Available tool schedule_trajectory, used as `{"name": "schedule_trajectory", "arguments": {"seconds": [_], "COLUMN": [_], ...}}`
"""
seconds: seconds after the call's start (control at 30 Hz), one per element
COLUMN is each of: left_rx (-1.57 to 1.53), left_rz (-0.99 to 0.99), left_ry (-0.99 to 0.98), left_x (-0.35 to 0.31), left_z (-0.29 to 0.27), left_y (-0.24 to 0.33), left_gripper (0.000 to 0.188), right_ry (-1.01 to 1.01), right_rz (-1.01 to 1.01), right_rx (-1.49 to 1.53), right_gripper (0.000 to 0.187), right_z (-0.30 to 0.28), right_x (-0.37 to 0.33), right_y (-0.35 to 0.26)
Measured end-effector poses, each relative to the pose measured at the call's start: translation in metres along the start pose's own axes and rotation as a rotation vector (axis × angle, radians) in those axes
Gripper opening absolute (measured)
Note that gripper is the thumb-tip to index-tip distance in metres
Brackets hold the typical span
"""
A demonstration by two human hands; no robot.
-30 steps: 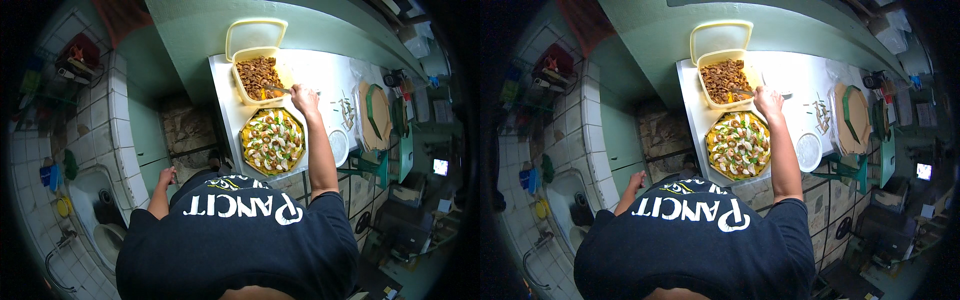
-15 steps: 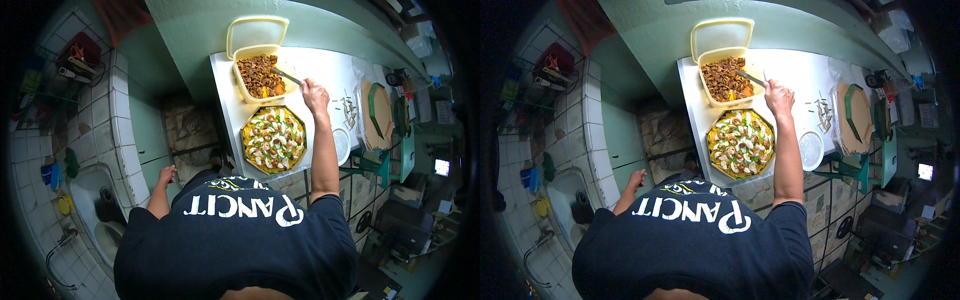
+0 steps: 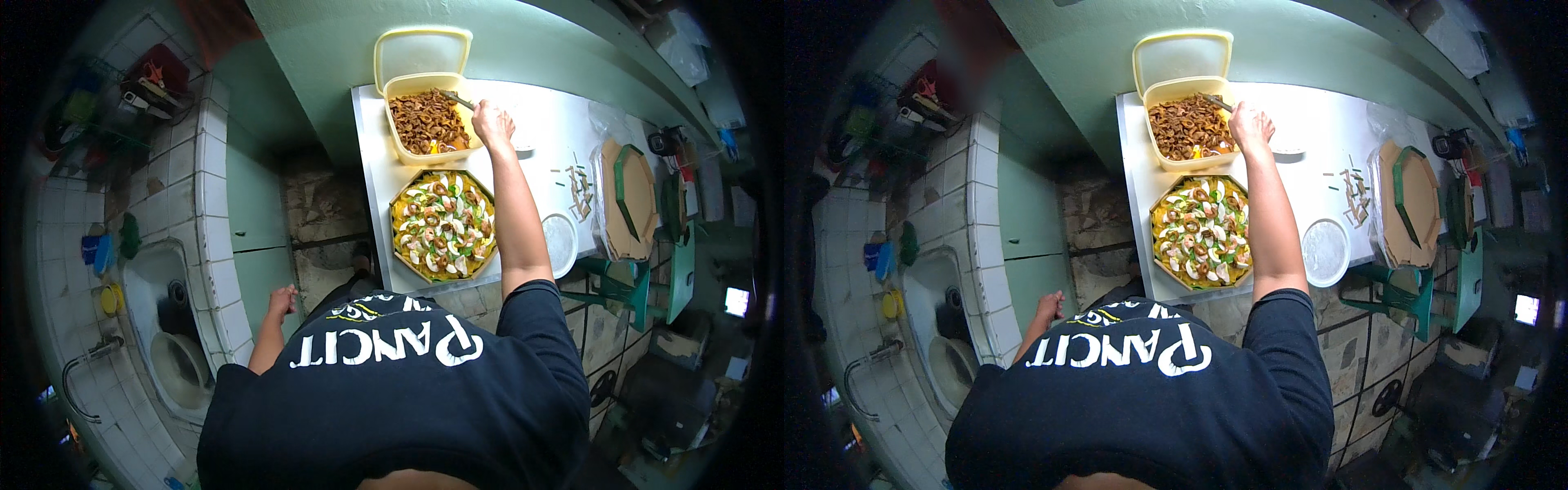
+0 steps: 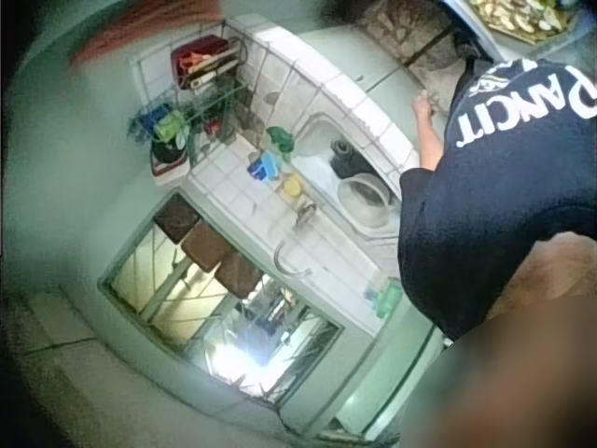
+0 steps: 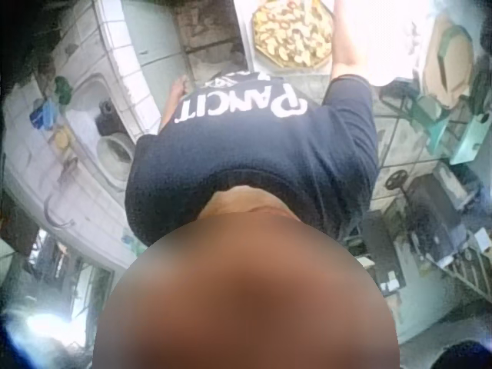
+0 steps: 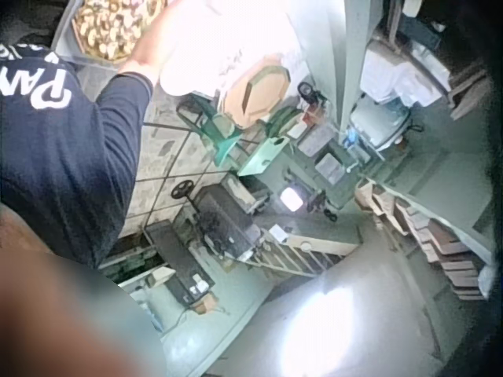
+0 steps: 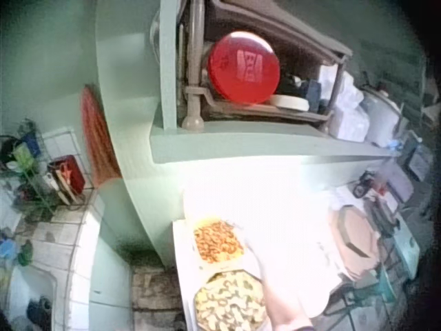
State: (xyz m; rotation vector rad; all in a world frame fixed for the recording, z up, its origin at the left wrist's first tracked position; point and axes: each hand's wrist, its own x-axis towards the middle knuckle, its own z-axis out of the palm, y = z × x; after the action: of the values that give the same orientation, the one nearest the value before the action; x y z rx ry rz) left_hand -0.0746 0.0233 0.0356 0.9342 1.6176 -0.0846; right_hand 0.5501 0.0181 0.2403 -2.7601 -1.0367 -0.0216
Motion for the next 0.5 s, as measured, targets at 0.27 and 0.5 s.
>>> {"name": "schedule_trajectory", "arguments": {"seconds": [0.27, 0.5], "left_rx": [0.154, 0.144], "left_rz": [0.020, 0.113], "left_ry": [0.057, 0.039], "left_x": [-0.021, 0.004], "left_z": [-0.020, -0.024], "left_y": [-0.089, -0.089], "left_gripper": [0.026, 0.026], "right_ry": [-0.008, 0.139], "right_rz": [0.000, -0.279], "right_rx": [0.093, -0.050], "right_gripper": [0.030, 0.022], "right_z": [-0.014, -0.009], "right_x": [-0.006, -0.018], "right_y": [0.002, -0.022]}}
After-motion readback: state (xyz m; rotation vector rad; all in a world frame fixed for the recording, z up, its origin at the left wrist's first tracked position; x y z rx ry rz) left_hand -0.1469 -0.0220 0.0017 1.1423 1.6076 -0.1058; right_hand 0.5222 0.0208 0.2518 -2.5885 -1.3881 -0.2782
